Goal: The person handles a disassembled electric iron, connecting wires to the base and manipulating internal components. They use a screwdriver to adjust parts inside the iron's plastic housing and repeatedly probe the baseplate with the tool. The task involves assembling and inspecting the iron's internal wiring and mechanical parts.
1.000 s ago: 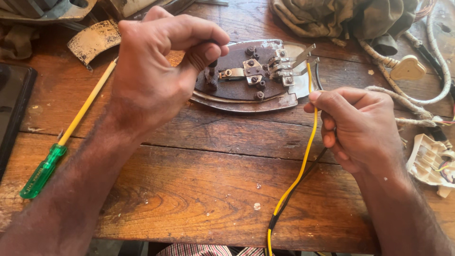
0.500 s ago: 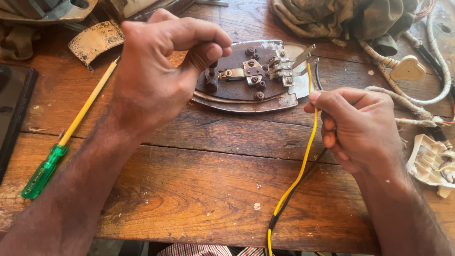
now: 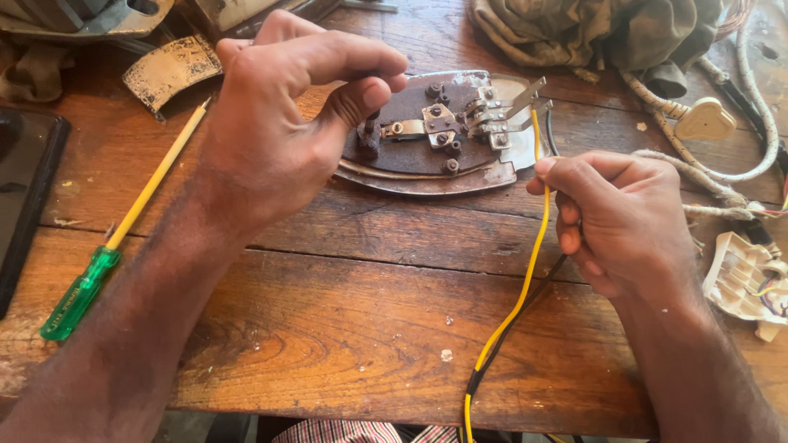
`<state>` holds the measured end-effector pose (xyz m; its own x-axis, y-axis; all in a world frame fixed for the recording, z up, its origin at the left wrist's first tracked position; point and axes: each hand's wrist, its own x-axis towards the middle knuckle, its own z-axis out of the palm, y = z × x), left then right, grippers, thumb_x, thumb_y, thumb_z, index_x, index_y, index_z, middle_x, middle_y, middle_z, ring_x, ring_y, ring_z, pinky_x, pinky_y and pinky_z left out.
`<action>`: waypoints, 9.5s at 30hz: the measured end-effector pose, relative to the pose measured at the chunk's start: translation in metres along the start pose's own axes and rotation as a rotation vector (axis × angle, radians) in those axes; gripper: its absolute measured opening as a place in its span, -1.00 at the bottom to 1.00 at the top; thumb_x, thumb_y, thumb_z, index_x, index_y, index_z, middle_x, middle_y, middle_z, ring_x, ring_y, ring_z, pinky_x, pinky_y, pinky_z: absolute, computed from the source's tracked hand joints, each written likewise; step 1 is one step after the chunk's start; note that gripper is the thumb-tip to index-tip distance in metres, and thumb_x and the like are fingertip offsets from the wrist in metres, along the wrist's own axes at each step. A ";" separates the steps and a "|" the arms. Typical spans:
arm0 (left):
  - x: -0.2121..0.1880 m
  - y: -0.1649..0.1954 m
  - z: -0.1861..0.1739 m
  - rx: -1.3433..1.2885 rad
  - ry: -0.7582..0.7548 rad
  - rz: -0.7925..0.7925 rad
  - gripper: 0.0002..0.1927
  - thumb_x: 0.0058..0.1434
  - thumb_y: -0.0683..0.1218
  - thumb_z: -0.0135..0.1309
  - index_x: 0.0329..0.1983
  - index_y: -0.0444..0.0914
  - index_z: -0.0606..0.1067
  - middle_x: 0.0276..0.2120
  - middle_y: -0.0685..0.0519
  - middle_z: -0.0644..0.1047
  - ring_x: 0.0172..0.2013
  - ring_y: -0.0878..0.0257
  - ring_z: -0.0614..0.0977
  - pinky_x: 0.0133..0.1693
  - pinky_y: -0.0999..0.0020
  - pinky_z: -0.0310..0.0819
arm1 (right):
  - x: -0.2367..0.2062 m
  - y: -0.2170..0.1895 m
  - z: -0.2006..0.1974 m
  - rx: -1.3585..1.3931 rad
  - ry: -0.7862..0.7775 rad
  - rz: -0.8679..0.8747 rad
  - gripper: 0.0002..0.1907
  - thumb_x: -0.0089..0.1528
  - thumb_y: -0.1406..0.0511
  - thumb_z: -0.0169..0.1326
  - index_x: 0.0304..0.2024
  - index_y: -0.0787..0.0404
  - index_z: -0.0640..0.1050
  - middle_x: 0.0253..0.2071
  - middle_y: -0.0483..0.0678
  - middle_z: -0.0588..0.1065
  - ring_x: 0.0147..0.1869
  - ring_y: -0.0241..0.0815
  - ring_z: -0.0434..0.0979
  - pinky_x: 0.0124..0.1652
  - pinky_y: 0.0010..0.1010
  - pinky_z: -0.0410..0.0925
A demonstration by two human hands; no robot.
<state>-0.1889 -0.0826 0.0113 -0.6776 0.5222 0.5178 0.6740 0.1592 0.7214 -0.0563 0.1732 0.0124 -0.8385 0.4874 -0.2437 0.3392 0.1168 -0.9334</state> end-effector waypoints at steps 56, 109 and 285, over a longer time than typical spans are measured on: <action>-0.002 0.003 0.002 0.199 0.127 0.076 -0.77 0.28 0.05 0.37 -0.16 -0.16 0.66 -0.30 0.20 0.63 -0.12 0.29 0.47 0.12 0.18 0.06 | -0.005 -0.009 0.004 -0.080 0.034 0.061 -0.74 0.25 0.22 0.15 -0.41 0.29 0.64 -0.78 -0.16 0.30 -0.87 -0.42 0.08 -0.87 -0.52 -0.12; -0.003 0.004 0.004 0.256 0.115 0.073 -0.93 0.39 -0.06 0.31 -0.11 -0.09 0.67 -0.38 0.32 0.55 -0.17 0.35 0.39 0.14 0.17 -0.11 | 0.000 -0.002 0.000 -0.007 0.011 0.009 -0.76 0.27 0.27 0.18 -0.41 0.34 0.63 -0.73 -0.18 0.31 -0.82 -0.44 0.16 -0.86 -0.55 -0.06; -0.013 -0.007 0.012 0.463 0.222 0.224 -0.68 0.38 0.07 0.38 -0.12 -0.29 0.66 -0.32 0.02 0.62 -0.14 0.16 0.50 0.06 0.09 0.10 | -0.001 -0.002 0.002 -0.008 -0.005 -0.003 -0.76 0.28 0.27 0.15 -0.39 0.34 0.63 -0.75 -0.17 0.31 -0.84 -0.44 0.12 -0.86 -0.56 -0.09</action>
<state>-0.1816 -0.0803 -0.0063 -0.5146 0.4050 0.7557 0.8338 0.4420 0.3309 -0.0574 0.1708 0.0138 -0.8416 0.4827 -0.2424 0.3401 0.1250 -0.9320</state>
